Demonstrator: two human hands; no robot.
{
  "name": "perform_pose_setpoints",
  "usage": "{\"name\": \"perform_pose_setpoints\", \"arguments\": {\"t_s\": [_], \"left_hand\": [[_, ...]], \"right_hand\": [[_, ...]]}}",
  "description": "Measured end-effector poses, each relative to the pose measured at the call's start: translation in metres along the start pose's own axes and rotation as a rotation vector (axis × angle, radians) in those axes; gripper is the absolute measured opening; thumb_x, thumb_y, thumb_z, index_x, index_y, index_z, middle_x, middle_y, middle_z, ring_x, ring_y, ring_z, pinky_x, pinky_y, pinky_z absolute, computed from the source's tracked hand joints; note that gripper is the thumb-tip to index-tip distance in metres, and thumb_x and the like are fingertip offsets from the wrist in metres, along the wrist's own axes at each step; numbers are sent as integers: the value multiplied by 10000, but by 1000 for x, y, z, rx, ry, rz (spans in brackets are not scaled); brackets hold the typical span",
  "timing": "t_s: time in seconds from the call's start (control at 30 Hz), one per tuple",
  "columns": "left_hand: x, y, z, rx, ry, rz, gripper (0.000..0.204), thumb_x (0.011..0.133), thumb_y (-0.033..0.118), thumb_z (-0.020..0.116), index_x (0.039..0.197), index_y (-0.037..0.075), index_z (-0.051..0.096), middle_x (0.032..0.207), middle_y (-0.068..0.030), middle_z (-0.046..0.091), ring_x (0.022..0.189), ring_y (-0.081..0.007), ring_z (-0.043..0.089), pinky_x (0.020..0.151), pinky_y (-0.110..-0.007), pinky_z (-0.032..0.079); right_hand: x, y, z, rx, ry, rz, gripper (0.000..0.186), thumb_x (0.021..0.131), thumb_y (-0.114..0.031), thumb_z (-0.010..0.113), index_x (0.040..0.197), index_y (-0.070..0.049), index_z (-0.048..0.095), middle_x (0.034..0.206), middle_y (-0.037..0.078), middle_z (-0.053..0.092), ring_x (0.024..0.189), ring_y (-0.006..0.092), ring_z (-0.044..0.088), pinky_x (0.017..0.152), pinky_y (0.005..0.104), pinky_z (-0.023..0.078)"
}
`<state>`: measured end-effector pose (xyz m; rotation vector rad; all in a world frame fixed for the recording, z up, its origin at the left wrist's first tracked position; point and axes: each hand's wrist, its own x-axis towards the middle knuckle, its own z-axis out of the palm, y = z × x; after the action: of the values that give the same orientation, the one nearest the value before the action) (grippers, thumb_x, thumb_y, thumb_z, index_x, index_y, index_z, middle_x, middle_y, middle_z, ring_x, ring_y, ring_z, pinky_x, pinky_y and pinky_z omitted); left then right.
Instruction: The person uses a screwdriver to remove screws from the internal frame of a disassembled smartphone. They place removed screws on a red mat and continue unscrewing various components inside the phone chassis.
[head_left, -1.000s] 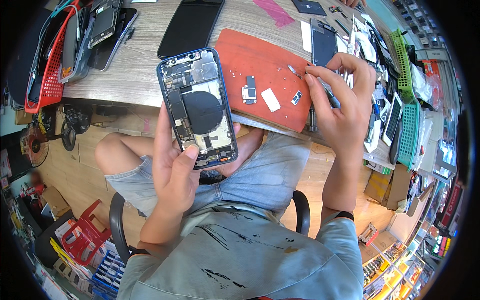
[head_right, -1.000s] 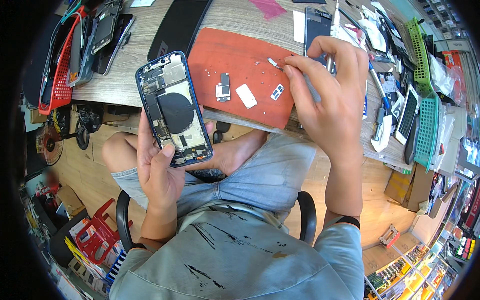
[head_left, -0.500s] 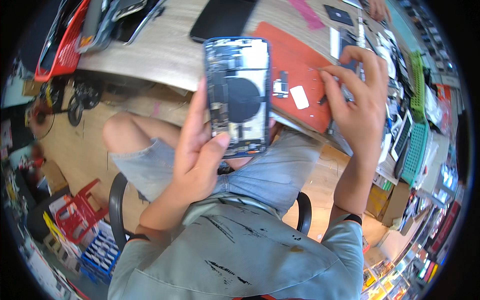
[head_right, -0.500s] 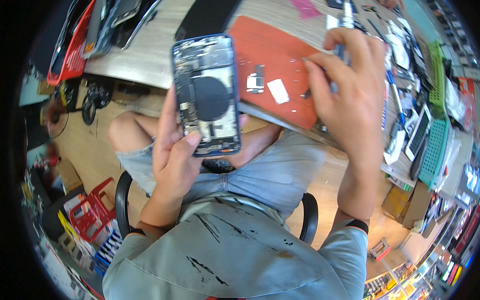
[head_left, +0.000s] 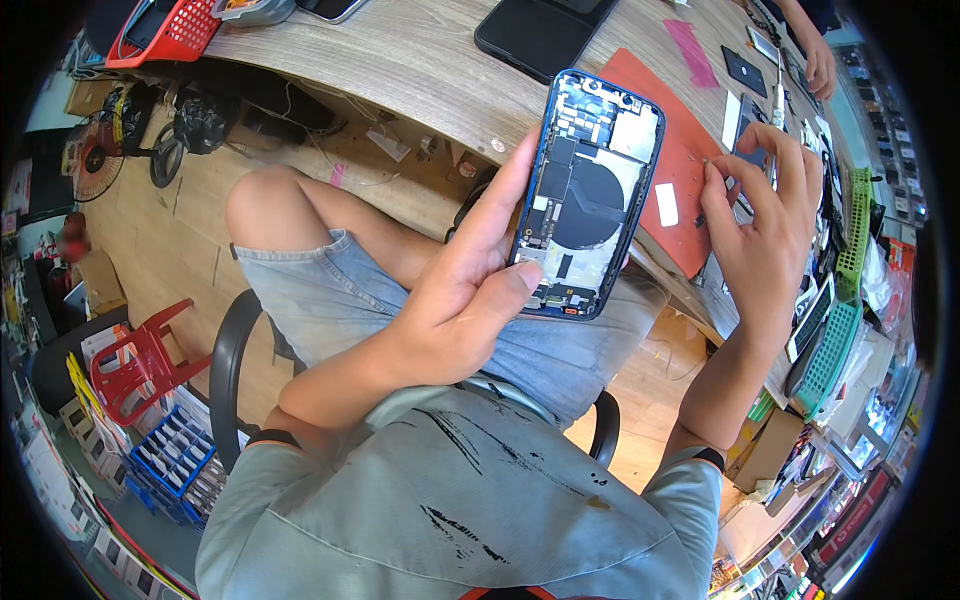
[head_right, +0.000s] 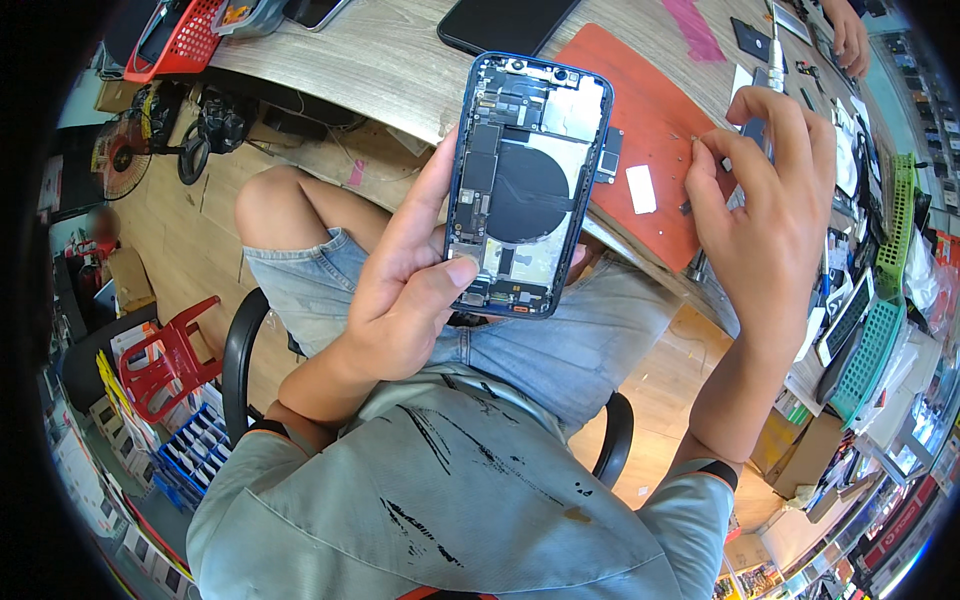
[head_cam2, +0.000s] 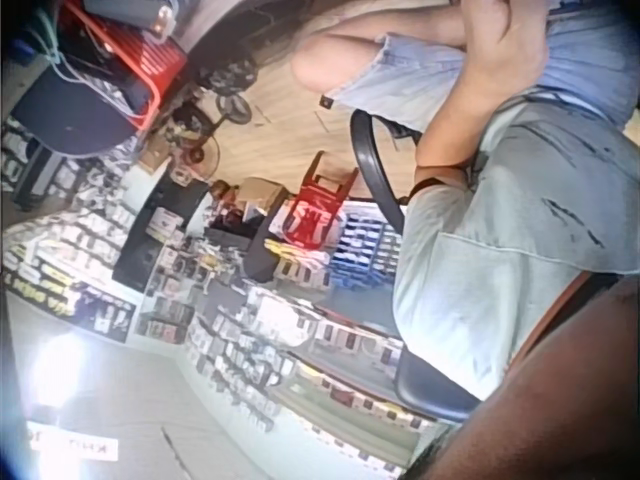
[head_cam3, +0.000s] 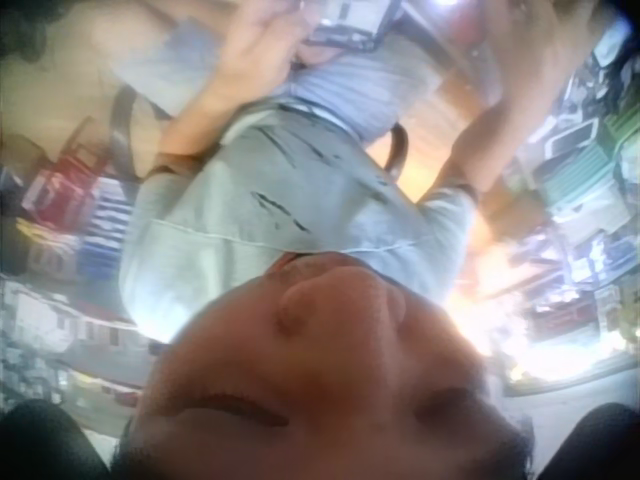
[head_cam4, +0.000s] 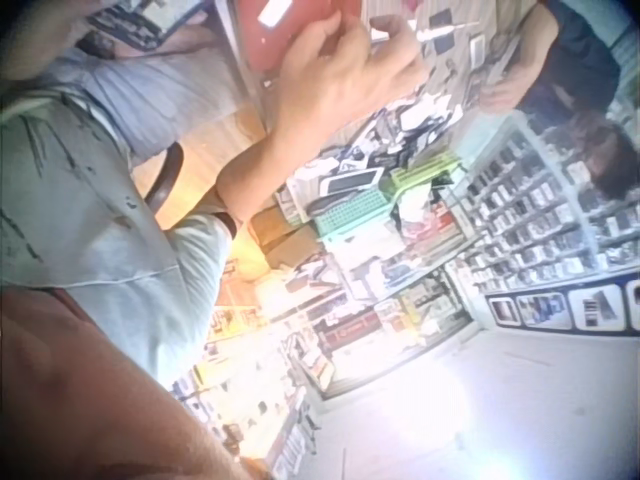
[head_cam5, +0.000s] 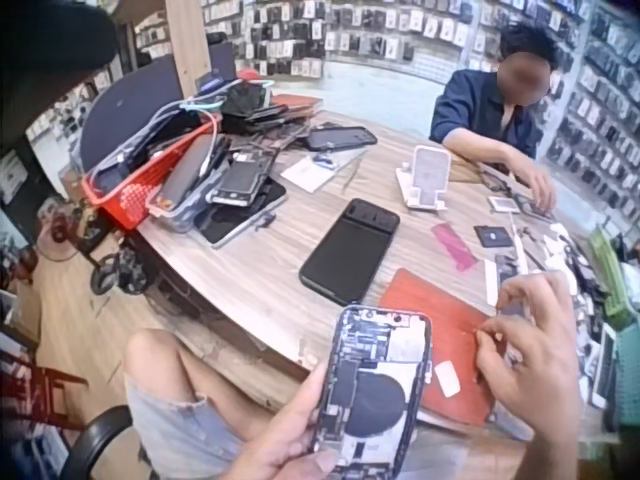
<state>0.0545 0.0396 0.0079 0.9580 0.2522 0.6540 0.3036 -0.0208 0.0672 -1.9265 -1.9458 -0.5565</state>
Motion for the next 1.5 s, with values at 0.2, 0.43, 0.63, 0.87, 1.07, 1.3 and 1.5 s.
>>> {"name": "perform_pose_setpoints", "arguments": {"t_s": [0.2,0.43,0.63,0.87,1.07,1.3,1.5], "left_hand": [[-1,-2,0,72,14,12,763,916,-65,323,1576,28,-49,1539,-245,341,1343,-371,478,1115,-480,405],[-1,2,1,-131,-19,-26,739,933,-112,331,1571,-20,-31,1612,-174,213,1461,-223,294,1181,-343,240],[-2,0,3,-115,-26,-29,737,939,-97,328,1572,-9,-38,1588,-184,258,1420,-252,352,1162,-365,283],[-2,0,3,-117,-59,-22,740,942,-105,333,1574,-10,-38,1591,-172,255,1431,-217,339,1162,-336,268],[-3,-1,3,-107,-55,-19,744,934,-114,331,1574,-13,-35,1588,-173,260,1428,-215,340,1160,-332,265],[-3,-5,6,33,5,-20,746,928,-53,335,1576,21,-27,1513,-248,381,1314,-374,511,1112,-456,413],[-2,0,11,-40,64,-47,763,906,-65,346,1581,31,4,1511,-249,387,1328,-363,500,1125,-446,401]], "right_hand": [[5,-1,-1,-14,-11,-39,97,717,-16,712,798,-7,660,1048,70,615,939,280,551,802,399,453],[7,2,-4,0,-43,-53,103,697,-12,698,781,6,640,1052,69,611,943,284,552,803,389,460],[14,-2,-6,-9,-72,-111,91,702,-2,677,774,19,627,1069,71,601,954,291,549,819,402,463],[16,2,-5,15,-91,-116,88,700,11,667,753,24,598,1057,67,595,925,287,541,809,400,467],[10,5,-8,35,-156,-27,132,730,-23,710,830,16,634,1118,98,619,1068,312,565,895,414,473],[13,2,-9,56,-109,-87,79,725,3,681,774,29,624,1069,64,598,948,280,553,810,399,471],[12,7,-10,76,-108,-89,77,734,-9,691,787,16,641,1076,72,601,982,287,560,816,405,473]]}}
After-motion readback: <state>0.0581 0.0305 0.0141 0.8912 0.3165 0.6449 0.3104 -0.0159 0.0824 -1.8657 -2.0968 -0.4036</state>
